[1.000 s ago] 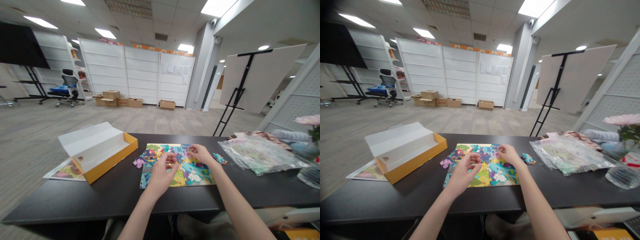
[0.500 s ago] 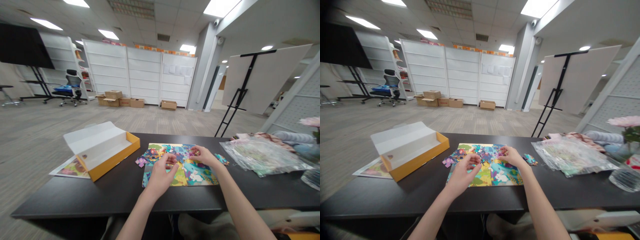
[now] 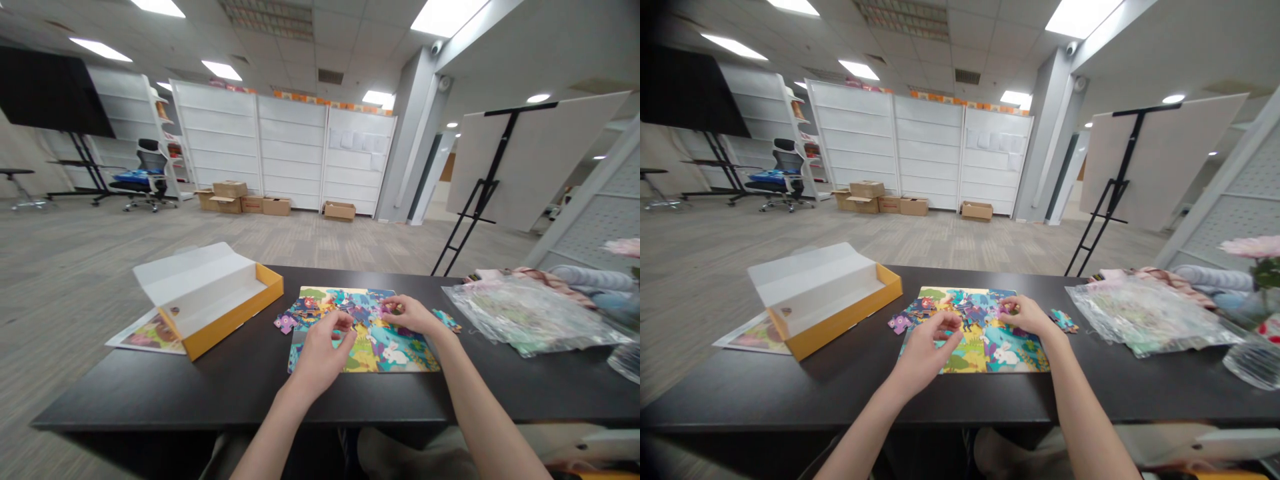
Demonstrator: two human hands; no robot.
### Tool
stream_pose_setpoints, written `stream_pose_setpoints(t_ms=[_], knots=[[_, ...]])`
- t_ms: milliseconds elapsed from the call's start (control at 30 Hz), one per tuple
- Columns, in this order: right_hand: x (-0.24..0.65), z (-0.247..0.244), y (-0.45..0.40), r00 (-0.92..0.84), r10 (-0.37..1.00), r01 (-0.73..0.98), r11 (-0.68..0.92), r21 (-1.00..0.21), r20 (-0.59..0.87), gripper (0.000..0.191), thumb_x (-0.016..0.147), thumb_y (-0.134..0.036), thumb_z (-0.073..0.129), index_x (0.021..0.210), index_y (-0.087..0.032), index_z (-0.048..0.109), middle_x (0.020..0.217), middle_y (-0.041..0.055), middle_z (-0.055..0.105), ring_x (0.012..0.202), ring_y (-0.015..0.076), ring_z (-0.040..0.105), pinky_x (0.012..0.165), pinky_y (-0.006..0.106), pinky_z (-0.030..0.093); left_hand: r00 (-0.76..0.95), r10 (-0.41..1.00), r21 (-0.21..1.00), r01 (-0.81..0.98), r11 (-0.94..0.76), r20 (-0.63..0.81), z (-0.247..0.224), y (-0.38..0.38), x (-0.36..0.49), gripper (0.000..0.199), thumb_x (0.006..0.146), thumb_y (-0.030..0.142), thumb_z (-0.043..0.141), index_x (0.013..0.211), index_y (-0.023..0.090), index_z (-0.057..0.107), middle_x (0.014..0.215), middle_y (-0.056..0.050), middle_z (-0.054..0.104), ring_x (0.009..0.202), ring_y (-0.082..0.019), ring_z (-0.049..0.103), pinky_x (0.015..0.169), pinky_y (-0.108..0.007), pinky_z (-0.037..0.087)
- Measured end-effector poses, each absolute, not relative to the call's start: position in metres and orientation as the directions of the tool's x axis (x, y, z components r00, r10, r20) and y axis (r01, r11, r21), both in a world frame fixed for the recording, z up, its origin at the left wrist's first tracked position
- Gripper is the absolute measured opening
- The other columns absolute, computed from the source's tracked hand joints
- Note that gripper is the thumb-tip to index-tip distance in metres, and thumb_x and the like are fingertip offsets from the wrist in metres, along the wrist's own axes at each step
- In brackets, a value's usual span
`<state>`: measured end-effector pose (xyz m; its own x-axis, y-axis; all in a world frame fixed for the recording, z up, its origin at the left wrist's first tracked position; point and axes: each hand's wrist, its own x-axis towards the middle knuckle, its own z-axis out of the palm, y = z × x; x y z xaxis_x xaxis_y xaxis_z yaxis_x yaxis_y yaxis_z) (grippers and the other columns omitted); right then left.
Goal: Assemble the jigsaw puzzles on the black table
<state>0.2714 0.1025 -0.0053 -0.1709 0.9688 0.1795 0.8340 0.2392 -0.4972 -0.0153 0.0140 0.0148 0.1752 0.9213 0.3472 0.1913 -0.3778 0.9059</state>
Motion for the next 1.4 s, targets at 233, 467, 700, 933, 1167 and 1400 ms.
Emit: stream_pose_setpoints(t_ms=[233,467,700,933,1167,1400], knots=[[0.273,-0.006,0.106,-0.195,0.973,0.825,0.229,-0.516,0.121,0.048,0.072,-0.045,0.074,0.111,-0.018,0.075,0.088,0.0048,0.071,0.075,0.0196,0.062,0.072,0.031,0.049,0.189,0.917,0.899,0.206,-0.386,0.351,0.012,0.013,-0.016,0.009,0.083,0.022,0.061,0.091,0.022,0.065,0.093,-0.003,0.072,0.087,-0.019,0.068,0.075,-0.030,0.055],[0.275,-0.011,0.111,-0.163,0.969,0.829,0.238,-0.506,0.188,0.044,0.069,-0.045,0.078,0.103,-0.017,0.072,0.091,0.0054,0.068,0.079,0.0194,0.062,0.074,0.031,0.050,0.207,0.911,0.894,0.208,-0.397,0.356,0.010,0.012,-0.013,0.009,0.083,0.022,0.060,0.090,0.023,0.065,0.094,-0.002,0.071,0.088,-0.019,0.068,0.077,-0.030,0.056],[0.266,-0.012,0.110,-0.146,0.955,0.897,0.238,-0.372,0.259,0.039,0.077,-0.047,0.072,0.101,-0.016,0.073,0.090,0.0087,0.066,0.082,0.0228,0.064,0.081,0.034,0.050,0.229,0.895,0.872,0.230,-0.431,0.382,0.007,0.012,-0.011,0.011,0.085,0.022,0.059,0.093,0.023,0.066,0.096,-0.003,0.071,0.089,-0.019,0.067,0.077,-0.030,0.055],[0.264,-0.013,0.110,-0.222,0.924,0.882,0.327,-0.340,0.312,0.041,0.084,-0.044,0.068,0.114,-0.017,0.071,0.109,0.0126,0.064,0.096,0.0244,0.065,0.090,0.035,0.048,0.254,0.892,0.859,0.268,-0.437,0.374,0.006,0.011,-0.010,0.011,0.086,0.022,0.057,0.095,0.023,0.065,0.098,-0.003,0.070,0.093,-0.019,0.066,0.079,-0.031,0.053],[0.260,-0.010,0.109,-0.231,0.936,0.893,0.313,-0.323,0.265,0.031,0.087,-0.046,0.063,0.101,-0.020,0.075,0.103,0.0098,0.067,0.091,0.0237,0.066,0.087,0.034,0.049,0.251,0.903,0.865,0.283,-0.414,0.350,0.010,0.009,-0.011,0.012,0.085,0.021,0.058,0.095,0.023,0.064,0.099,-0.003,0.071,0.092,-0.020,0.066,0.079,-0.031,0.052],[0.257,-0.015,0.110,-0.258,0.924,0.900,0.336,-0.278,0.283,0.032,0.088,-0.042,0.062,0.108,-0.020,0.074,0.107,0.0110,0.066,0.095,0.0238,0.065,0.089,0.034,0.049,0.266,0.899,0.853,0.306,-0.422,0.349,0.009,0.009,-0.009,0.011,0.087,0.021,0.057,0.096,0.022,0.063,0.100,-0.003,0.070,0.093,-0.019,0.066,0.079,-0.031,0.051]])
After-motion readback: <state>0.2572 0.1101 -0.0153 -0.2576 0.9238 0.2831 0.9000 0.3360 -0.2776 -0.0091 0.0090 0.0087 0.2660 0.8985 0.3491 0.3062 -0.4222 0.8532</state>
